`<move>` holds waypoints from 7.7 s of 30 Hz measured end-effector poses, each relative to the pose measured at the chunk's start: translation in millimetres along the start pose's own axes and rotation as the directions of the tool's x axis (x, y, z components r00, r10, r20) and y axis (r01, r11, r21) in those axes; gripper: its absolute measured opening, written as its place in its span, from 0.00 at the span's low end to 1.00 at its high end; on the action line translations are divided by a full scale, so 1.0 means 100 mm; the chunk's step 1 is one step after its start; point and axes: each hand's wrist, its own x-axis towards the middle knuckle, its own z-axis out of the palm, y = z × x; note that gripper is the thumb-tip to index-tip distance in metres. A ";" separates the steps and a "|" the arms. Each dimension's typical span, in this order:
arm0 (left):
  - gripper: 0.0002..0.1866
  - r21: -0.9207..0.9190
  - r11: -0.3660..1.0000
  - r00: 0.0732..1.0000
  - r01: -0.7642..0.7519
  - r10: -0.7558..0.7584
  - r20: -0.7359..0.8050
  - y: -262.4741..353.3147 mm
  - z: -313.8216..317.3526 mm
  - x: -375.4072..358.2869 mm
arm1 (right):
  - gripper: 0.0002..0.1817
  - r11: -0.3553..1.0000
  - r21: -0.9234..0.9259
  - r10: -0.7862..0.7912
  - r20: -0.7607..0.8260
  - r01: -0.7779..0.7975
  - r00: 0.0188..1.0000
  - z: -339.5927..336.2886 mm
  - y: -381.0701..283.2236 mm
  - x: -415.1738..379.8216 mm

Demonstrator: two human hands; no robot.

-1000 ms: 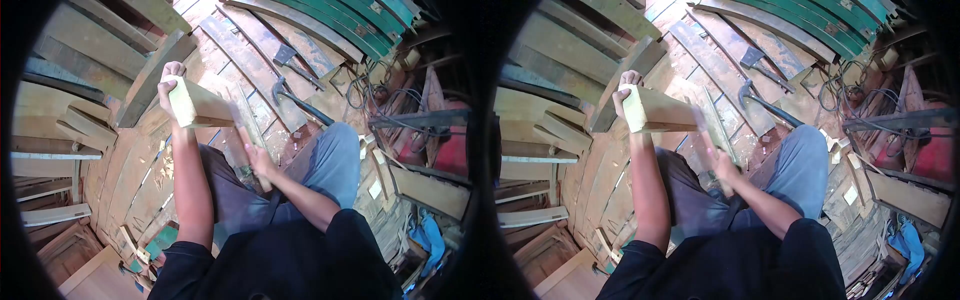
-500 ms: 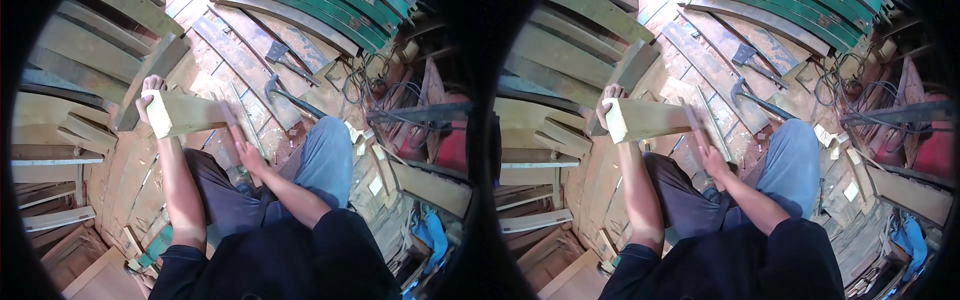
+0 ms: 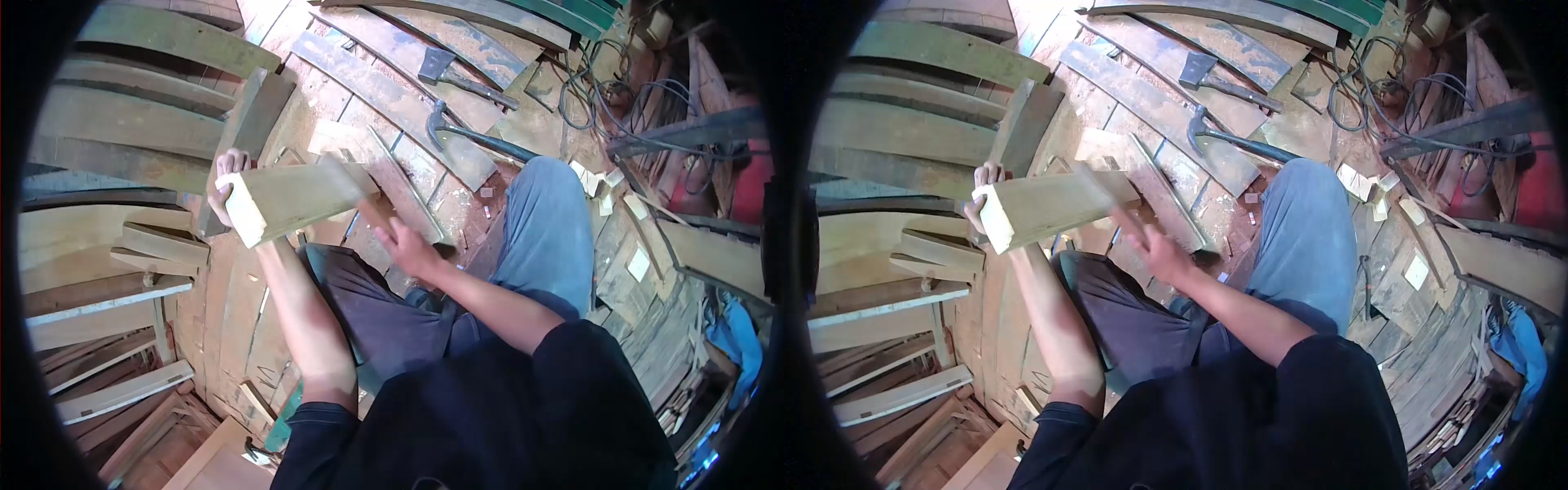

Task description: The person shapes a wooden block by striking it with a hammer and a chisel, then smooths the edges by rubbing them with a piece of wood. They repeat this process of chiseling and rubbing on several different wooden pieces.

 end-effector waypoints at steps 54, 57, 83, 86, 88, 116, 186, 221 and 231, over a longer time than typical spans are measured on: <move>0.17 0.142 0.989 0.997 -0.048 0.056 -0.050 0.16 -0.12 -0.11 | 0.32 0.985 -0.038 0.168 -0.058 -0.170 0.984 0.16 0.65 0.42; 0.18 0.031 0.999 0.998 -0.007 0.005 0.066 0.20 -0.48 -0.06 | 0.33 0.985 0.082 0.153 0.022 -0.154 0.988 0.23 0.44 0.35; 0.17 0.050 0.998 0.998 -0.040 0.038 0.045 0.24 -0.43 -0.21 | 0.33 0.976 -0.116 0.183 -0.041 -0.187 0.982 0.14 0.53 0.34; 0.18 0.036 0.997 0.997 -0.073 0.072 0.029 0.14 -0.24 -0.14 | 0.30 0.983 -0.118 0.130 -0.072 -0.137 0.989 0.13 0.32 0.24; 0.19 -0.031 0.996 0.996 -0.089 0.088 -0.019 0.06 -0.24 -0.09 | 0.30 0.993 -0.105 0.046 -0.010 -0.047 0.999 0.07 -0.18 0.03; 0.16 0.152 0.975 0.954 -0.161 0.193 -0.229 -0.32 0.65 -0.02 | 0.23 0.922 0.121 -0.371 -0.004 0.369 0.929 -0.63 -1.31 -0.64; 0.36 0.424 0.899 0.993 0.111 -0.089 -0.072 -1.12 0.70 0.12 | 0.31 0.445 -0.709 -0.677 0.134 0.548 0.724 -1.80 -1.66 -1.00; 0.17 0.230 0.951 0.979 -0.206 0.200 0.047 -0.08 0.48 0.00 | 0.39 0.789 0.305 -0.511 -0.159 0.534 0.845 -0.23 -1.25 -0.19; 0.16 0.066 0.980 0.981 -0.188 0.191 -0.044 -0.03 0.33 -0.07 | 0.34 0.859 0.267 -0.441 -0.050 0.437 0.896 -0.23 -1.06 -0.29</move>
